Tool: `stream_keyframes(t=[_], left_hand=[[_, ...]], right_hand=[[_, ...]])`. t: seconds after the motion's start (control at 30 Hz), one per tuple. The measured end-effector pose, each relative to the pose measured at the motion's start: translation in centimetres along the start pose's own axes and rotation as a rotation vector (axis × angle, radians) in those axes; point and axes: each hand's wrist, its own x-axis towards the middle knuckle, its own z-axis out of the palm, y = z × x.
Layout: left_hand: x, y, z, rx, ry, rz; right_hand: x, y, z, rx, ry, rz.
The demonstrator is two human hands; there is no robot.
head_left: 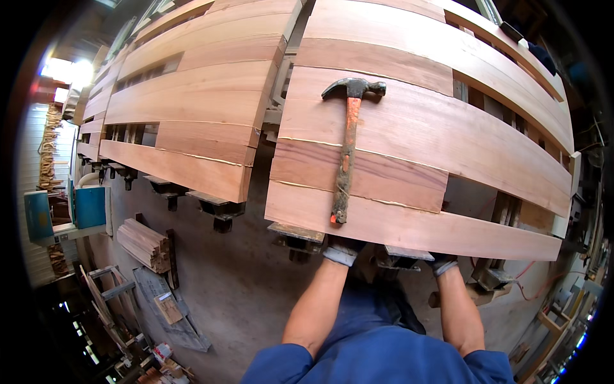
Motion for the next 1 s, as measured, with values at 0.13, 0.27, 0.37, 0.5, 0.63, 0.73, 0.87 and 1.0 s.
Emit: stream_keyframes(t=[0.13,0.27,0.37,0.5,0.63,0.73,0.87,1.0], left_hand=[[-0.5,-0.3,0.5,0.03,-0.028,-0.031],[0.4,0.4,-0.3,0.129,-0.058,0.02],[0.6,0.5,-0.6,0.088,-0.035,0.01],[0.2,0.5,-0.4,-0.008,-0.05,-0.046],[0.6,0.5,0.0,0.008,0.016,-0.024],[0.3,0.2,0.0,0.063,-0.008,-0.027],[0.7,0.6,-0.2,0.017,-0.115,-0.062],[-0.3,0.0,0.8,0.112,-0.169,-0.011]], right_hand=[[0.2,0.3,0.5,-0.358,0.013,0.016],[0.4,0.3,0.7,-0.305,0.01,0.016],[0.4,0.3,0.7,-0.442,0.02,-0.025],[0.3,1.1,0.4,-0.389,0.037,-0.008],[0.5,0.3,0.6,-0.243,0.016,-0.002],[0.5,-2.2,1.5,0.605,-0.007,0.098],[0.3,0.3,0.3,0.177,0.06,0.108],[0.3,-3.1,1.8,1.035,0.048,0.272]])
